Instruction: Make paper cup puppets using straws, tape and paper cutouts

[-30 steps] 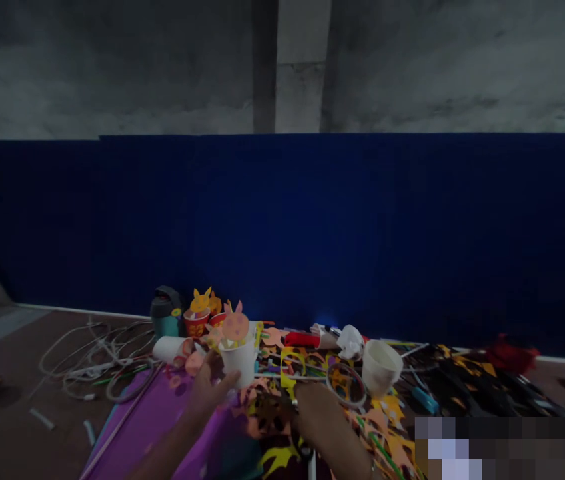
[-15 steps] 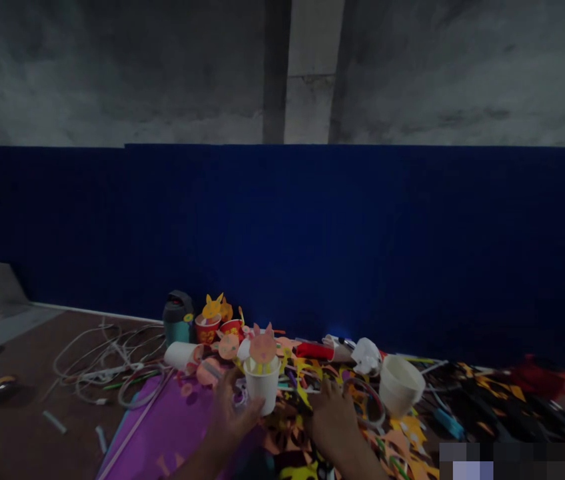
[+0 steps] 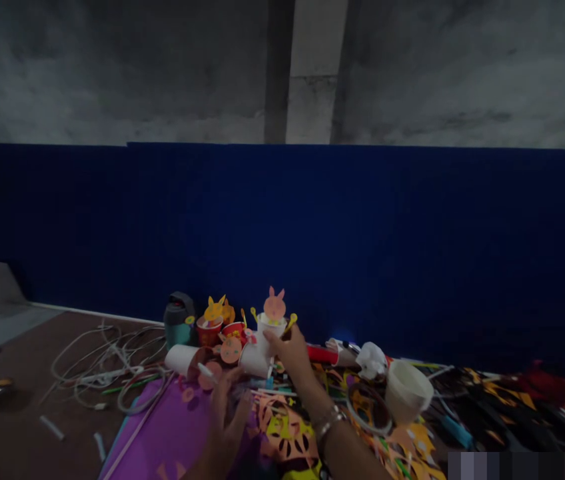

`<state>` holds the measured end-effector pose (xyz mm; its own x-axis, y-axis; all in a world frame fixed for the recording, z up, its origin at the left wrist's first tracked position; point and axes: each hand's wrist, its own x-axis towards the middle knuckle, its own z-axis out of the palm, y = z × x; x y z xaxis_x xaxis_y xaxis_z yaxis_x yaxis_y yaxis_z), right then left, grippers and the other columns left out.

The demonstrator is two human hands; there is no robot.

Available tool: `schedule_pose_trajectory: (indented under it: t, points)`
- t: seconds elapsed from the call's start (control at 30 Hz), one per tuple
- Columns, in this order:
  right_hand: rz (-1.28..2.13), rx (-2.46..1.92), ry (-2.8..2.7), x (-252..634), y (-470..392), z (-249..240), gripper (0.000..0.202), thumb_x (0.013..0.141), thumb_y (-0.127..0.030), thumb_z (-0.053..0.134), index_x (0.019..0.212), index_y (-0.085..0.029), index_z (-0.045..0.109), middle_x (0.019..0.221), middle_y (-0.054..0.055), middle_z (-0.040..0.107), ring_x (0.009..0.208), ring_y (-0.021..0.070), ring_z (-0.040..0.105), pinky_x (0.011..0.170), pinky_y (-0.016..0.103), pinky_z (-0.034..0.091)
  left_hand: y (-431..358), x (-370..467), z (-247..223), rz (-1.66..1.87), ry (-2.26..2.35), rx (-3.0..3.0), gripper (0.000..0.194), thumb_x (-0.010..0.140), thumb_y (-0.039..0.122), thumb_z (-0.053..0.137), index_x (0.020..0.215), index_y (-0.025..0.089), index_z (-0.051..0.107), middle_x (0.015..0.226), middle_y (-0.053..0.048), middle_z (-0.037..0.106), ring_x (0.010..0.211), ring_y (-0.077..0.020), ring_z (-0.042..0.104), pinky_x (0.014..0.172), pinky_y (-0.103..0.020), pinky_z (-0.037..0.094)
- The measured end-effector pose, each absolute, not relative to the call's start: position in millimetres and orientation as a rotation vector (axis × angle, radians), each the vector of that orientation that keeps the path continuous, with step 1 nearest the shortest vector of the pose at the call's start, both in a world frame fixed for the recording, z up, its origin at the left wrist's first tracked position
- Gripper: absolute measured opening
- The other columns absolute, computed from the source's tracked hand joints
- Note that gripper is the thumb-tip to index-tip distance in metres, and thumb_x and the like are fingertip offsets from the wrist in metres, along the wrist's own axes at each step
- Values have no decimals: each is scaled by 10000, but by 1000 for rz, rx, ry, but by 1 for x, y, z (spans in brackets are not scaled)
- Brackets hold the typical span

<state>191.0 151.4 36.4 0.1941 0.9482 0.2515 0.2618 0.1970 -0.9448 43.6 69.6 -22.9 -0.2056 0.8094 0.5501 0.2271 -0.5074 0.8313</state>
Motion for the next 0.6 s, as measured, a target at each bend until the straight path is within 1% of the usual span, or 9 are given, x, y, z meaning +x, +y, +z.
schedule_pose_trajectory:
  t: [0.07, 0.17, 0.23, 0.3, 0.37, 0.4, 0.47, 0.53, 0.6]
  points:
    - [703, -1356, -1322, 185, 172, 37, 558, 647, -440, 663, 1071, -106, 522, 984, 141, 661, 863, 260, 619, 730, 326, 474, 68, 42, -23, 1757, 1199, 1691, 236, 802, 269, 546, 1022, 193, 583, 954, -78, 631, 908, -230, 586, 821, -374, 467]
    - [697, -1438, -1387, 180, 193, 28, 616, 625, -463, 678, 1096, -99, 522, 972, 141, 663, 855, 261, 623, 715, 327, 475, 65, 43, -21, 1715, 1141, 1781, 193, 809, 259, 516, 971, 192, 597, 847, -55, 626, 833, -218, 578, 786, -364, 457]
    - [692, -1490, -1444, 184, 196, 22, 669, 617, -465, 686, 1144, -94, 509, 969, 134, 666, 853, 252, 625, 713, 323, 472, 64, 45, -18, 1648, 1109, 1821, 186, 814, 254, 493, 952, 190, 601, 822, -52, 621, 805, -213, 577, 755, -350, 458]
    - [663, -1531, -1515, 195, 192, 19, 677, 639, -454, 671, 1181, -86, 500, 995, 137, 659, 872, 244, 621, 725, 318, 462, 63, 45, -16, 1597, 1097, 1851, 189, 814, 241, 482, 953, 189, 598, 827, -55, 619, 803, -210, 580, 743, -341, 459]
    - [609, -1557, -1611, 210, 181, 19, 557, 693, -432, 624, 1123, -84, 559, 1002, 143, 657, 885, 240, 612, 736, 313, 447, 63, 45, -16, 1586, 1096, 1890, 185, 806, 224, 481, 949, 189, 593, 831, -58, 617, 806, -212, 580, 743, -343, 458]
    - [577, -1563, -1669, 218, 173, 20, 455, 722, -411, 593, 1049, -94, 609, 975, 135, 666, 875, 236, 610, 736, 308, 439, 64, 44, -18, 1576, 1089, 1917, 186, 801, 211, 481, 951, 190, 589, 835, -59, 617, 810, -215, 580, 746, -346, 457]
    - [528, -1564, -1796, 232, 155, 22, 275, 761, -348, 540, 869, -135, 677, 861, 93, 691, 804, 214, 611, 707, 289, 426, 66, 43, -22, 1566, 1060, 1958, 201, 784, 168, 473, 953, 193, 579, 837, -58, 617, 815, -218, 580, 758, -352, 456]
    - [496, -1574, -1917, 240, 135, 21, 214, 763, -281, 517, 785, -160, 692, 773, 55, 696, 728, 189, 608, 658, 263, 414, 69, 42, -28, 1543, 1026, 1982, 266, 750, 99, 452, 967, 196, 570, 865, -59, 615, 842, -220, 578, 776, -355, 456]
    - [456, -1600, -2019, 243, 119, 15, 198, 748, -229, 516, 773, -176, 705, 754, 37, 698, 708, 175, 606, 650, 250, 400, 71, 42, -33, 1526, 1016, 1990, 352, 706, 33, 415, 977, 200, 566, 916, -64, 608, 887, -223, 571, 799, -360, 453]
